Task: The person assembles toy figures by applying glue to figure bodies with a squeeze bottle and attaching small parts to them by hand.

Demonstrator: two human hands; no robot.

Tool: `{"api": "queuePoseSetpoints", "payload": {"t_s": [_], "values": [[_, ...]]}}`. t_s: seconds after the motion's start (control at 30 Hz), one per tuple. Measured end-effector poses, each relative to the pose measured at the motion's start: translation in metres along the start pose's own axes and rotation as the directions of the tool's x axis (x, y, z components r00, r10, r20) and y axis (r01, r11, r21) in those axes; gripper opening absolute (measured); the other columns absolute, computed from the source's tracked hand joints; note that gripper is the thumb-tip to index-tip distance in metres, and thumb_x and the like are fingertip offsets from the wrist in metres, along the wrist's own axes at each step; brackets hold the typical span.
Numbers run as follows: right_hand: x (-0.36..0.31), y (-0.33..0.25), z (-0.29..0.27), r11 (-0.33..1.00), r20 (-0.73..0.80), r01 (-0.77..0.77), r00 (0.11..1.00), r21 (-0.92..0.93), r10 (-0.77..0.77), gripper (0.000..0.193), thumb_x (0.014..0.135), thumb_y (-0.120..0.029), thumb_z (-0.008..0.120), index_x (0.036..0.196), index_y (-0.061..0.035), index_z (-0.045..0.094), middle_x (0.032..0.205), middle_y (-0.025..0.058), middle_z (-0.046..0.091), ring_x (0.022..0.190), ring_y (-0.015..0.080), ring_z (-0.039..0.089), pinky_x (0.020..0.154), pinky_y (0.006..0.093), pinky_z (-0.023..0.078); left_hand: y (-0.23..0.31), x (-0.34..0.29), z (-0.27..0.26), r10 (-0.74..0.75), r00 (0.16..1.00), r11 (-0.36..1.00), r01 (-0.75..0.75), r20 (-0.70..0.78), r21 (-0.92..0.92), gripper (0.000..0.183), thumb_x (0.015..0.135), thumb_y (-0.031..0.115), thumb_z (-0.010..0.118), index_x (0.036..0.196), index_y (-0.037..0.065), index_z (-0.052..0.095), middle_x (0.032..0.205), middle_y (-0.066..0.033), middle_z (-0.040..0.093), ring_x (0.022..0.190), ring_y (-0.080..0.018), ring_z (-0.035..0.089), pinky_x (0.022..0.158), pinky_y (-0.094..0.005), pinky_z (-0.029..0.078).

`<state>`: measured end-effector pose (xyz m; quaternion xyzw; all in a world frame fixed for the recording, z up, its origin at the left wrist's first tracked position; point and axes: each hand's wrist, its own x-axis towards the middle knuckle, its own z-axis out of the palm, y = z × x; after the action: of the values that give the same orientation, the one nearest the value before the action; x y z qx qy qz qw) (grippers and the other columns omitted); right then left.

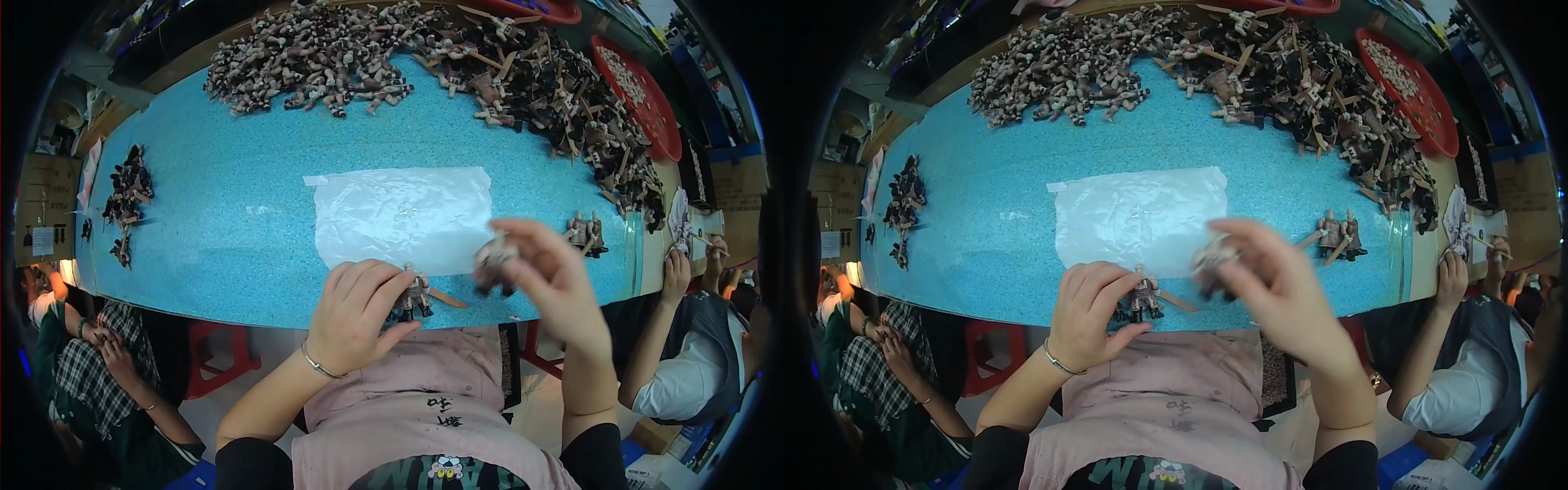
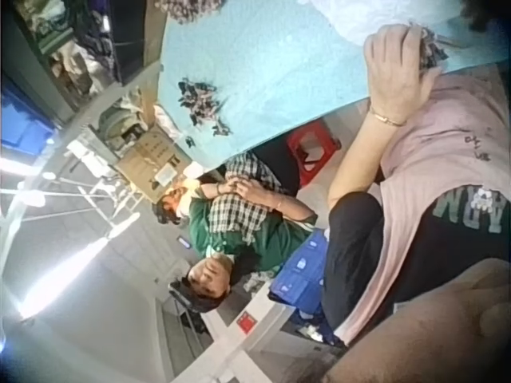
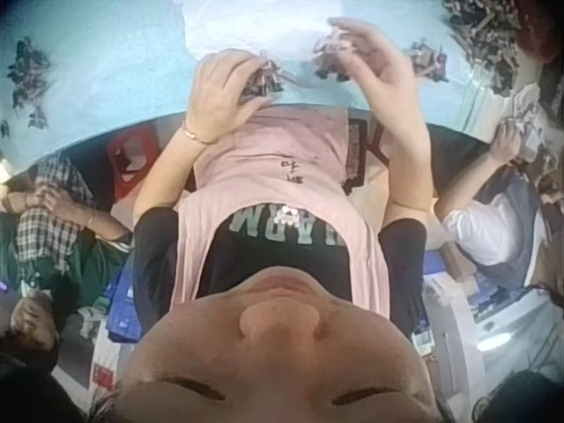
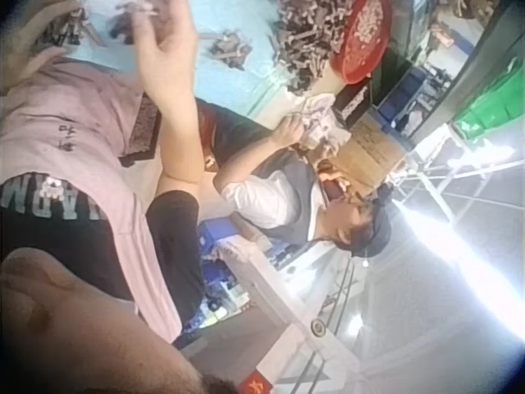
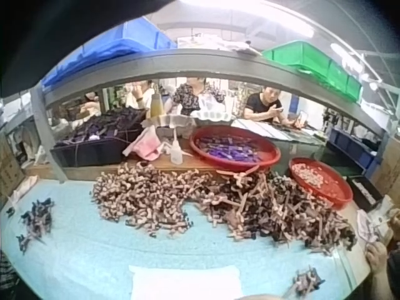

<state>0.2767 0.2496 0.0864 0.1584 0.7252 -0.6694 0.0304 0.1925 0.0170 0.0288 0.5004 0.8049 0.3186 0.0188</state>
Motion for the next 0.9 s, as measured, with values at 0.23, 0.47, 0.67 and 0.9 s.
{"api": "queuePoseSetpoints", "payload": {"t_s": [0.23, 0.47, 0.67, 0.9], "values": [[-0.009, 0.038, 0.033, 0.998, 0.041, -0.051, 0.998, -0.045, 0.053, 0.028, 0.088, 0.0, 0.054, 0.117, 0.0025, 0.053, 0.103, 0.0121, 0.061, 0.089, 0.0164, 0.061, 0.077, 0.028, 0.048, -0.001, 0.002, 0.0, 0.033, 0.999, 0.999, -0.033, 0.014, 0.006, 0.056, 0.067, 0.027, 0.075, 0.115, 0.004, 0.056, 0.109, -0.0083, 0.055, 0.101, -0.0268, 0.053, 0.088, -0.0408, 0.039], [-0.009, 0.05, 0.045, 0.865, -0.046, 0.233, 0.959, -0.444, -0.281, 0.023, 0.08, -0.002, 0.061, 0.103, 0.0008, 0.057, 0.089, 0.0148, 0.054, 0.087, 0.0335, 0.051, 0.076, 0.0396, 0.042, -0.016, 0.013, -0.009, 0.184, 0.975, 0.982, -0.186, 0.124, 0.004, 0.06, 0.069, 0.036, 0.069, 0.117, 0.004, 0.055, 0.11, -0.0088, 0.056, 0.099, -0.0266, 0.055, 0.084, -0.0378, 0.045], [-0.01, 0.058, 0.047, 0.758, -0.118, 0.323, 0.879, -0.567, -0.463, 0.024, 0.079, 0.0, 0.063, 0.102, -0.0023, 0.061, 0.095, 0.0125, 0.057, 0.088, 0.0288, 0.054, 0.077, 0.0373, 0.044, -0.017, 0.017, -0.013, 0.237, 0.952, 0.966, -0.252, 0.196, 0.057, 0.064, 0.071, 0.047, 0.063, 0.119, 0.004, 0.055, 0.111, -0.0095, 0.056, 0.099, -0.0269, 0.055, 0.085, -0.0385, 0.044], [-0.02, 0.03, -0.032, 0.571, -0.198, 0.193, 0.811, -0.798, -0.55, 0.038, 0.07, 0.007, 0.062, 0.106, -0.0029, 0.057, 0.109, 0.0159, 0.053, 0.105, 0.0359, 0.05, 0.092, 0.0425, 0.039, 0.01, 0.02, -0.012, 0.145, 0.981, 0.978, -0.162, 0.13, 0.131, 0.068, 0.071, 0.048, 0.066, 0.12, 0.002, 0.054, 0.112, -0.0122, 0.055, 0.102, -0.0289, 0.053, 0.087, -0.0408, 0.04]]}}
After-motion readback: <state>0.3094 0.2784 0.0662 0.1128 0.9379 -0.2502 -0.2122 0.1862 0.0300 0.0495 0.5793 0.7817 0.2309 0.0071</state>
